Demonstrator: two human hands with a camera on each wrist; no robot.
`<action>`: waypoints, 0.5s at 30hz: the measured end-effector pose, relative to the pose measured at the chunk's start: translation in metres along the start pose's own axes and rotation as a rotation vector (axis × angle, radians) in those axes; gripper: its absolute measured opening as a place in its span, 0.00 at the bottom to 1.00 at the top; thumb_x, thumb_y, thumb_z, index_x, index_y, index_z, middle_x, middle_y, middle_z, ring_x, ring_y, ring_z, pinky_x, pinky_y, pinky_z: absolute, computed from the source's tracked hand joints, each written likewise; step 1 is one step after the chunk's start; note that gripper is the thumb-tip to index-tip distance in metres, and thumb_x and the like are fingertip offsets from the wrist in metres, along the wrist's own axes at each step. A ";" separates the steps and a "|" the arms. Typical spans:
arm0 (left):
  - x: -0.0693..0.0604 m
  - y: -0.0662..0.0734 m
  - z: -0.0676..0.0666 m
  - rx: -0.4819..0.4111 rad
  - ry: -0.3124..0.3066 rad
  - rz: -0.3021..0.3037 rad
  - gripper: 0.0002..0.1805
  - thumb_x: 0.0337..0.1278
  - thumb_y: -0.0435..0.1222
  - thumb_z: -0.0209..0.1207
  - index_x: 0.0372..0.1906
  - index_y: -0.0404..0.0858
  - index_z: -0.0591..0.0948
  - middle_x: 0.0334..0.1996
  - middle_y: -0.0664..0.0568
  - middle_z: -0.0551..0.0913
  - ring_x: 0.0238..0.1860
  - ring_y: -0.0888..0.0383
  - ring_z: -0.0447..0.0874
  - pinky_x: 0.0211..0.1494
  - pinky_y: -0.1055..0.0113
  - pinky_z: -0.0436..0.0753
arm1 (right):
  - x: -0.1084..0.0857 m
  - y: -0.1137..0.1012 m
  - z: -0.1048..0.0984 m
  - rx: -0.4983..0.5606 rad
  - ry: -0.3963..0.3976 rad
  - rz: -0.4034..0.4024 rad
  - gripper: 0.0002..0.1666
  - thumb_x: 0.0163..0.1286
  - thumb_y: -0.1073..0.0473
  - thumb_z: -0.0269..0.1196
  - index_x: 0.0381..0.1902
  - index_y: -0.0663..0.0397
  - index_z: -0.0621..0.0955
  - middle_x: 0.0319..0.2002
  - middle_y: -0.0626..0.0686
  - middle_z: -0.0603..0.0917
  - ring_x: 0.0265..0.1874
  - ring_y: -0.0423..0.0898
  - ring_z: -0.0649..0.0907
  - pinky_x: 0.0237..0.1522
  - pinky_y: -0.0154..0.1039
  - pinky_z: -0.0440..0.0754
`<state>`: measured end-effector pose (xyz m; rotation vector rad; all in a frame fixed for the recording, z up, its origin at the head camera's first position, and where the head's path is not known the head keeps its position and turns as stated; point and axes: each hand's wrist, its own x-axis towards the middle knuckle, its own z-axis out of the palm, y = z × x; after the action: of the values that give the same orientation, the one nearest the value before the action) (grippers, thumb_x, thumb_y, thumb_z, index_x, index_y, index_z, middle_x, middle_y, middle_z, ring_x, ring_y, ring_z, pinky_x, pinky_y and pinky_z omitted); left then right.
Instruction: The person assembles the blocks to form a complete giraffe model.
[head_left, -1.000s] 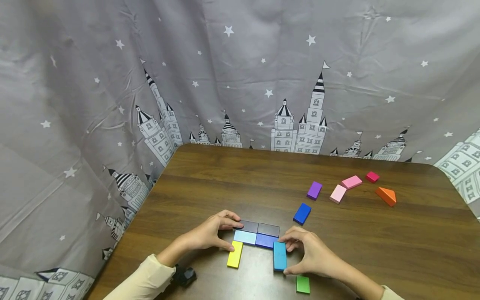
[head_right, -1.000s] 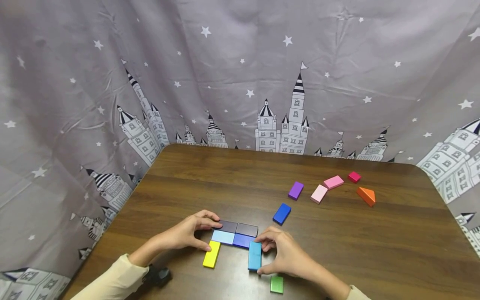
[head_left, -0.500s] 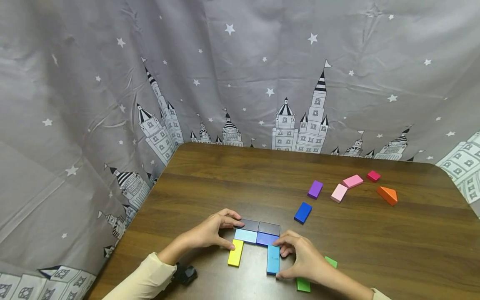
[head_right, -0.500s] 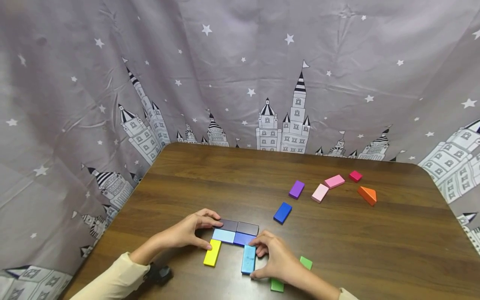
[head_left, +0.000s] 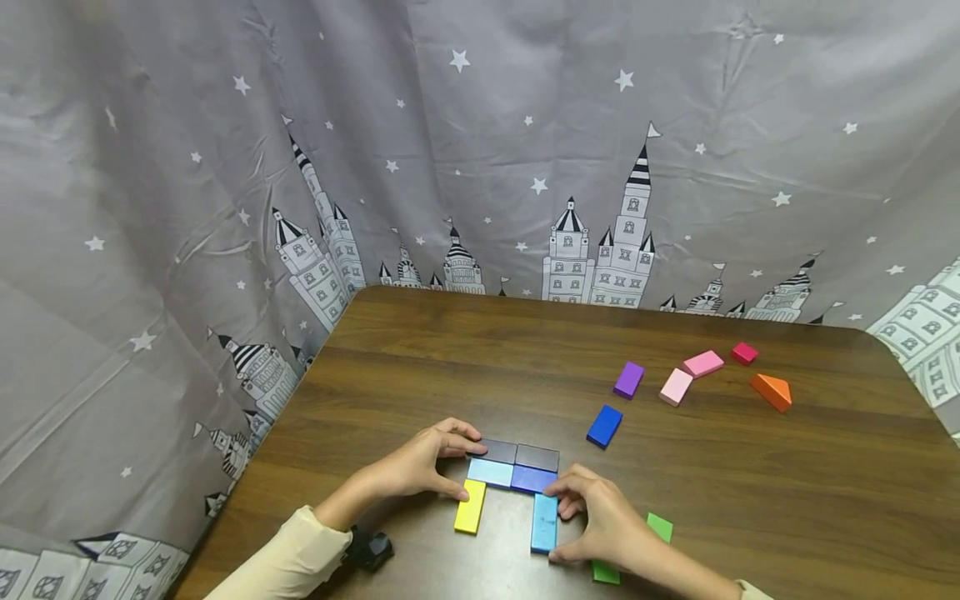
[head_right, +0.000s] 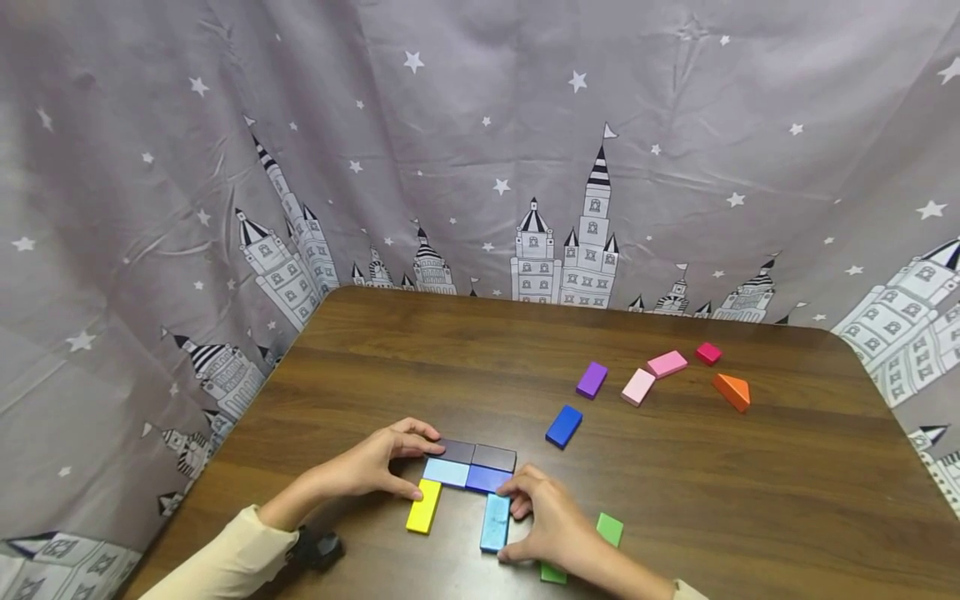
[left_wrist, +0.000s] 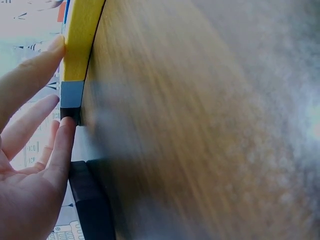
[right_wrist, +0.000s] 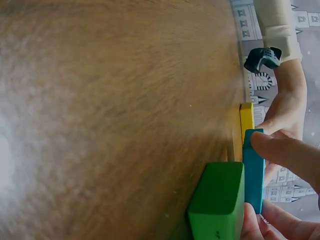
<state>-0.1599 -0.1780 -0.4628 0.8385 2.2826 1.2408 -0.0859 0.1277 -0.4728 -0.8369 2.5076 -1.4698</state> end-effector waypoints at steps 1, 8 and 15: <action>0.000 0.000 0.000 -0.001 0.000 -0.001 0.33 0.44 0.32 0.77 0.60 0.31 0.81 0.61 0.43 0.71 0.59 0.47 0.75 0.66 0.56 0.73 | 0.000 0.000 0.001 0.002 0.001 0.008 0.35 0.34 0.68 0.84 0.45 0.62 0.83 0.38 0.45 0.77 0.32 0.37 0.80 0.37 0.32 0.84; 0.000 0.001 0.000 0.006 -0.006 -0.018 0.33 0.45 0.32 0.77 0.60 0.32 0.80 0.61 0.45 0.71 0.60 0.49 0.75 0.66 0.58 0.73 | 0.000 0.000 0.004 0.011 -0.009 0.045 0.30 0.36 0.69 0.83 0.40 0.58 0.83 0.36 0.46 0.76 0.31 0.37 0.79 0.35 0.32 0.83; 0.000 0.001 0.000 0.010 -0.001 -0.001 0.33 0.44 0.32 0.77 0.60 0.32 0.81 0.61 0.44 0.71 0.61 0.47 0.74 0.66 0.55 0.73 | 0.002 0.000 0.006 0.002 -0.002 0.049 0.29 0.36 0.70 0.83 0.38 0.57 0.82 0.35 0.46 0.76 0.30 0.37 0.79 0.34 0.32 0.83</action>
<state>-0.1596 -0.1779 -0.4619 0.8416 2.2900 1.2287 -0.0850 0.1220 -0.4752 -0.7699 2.5060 -1.4553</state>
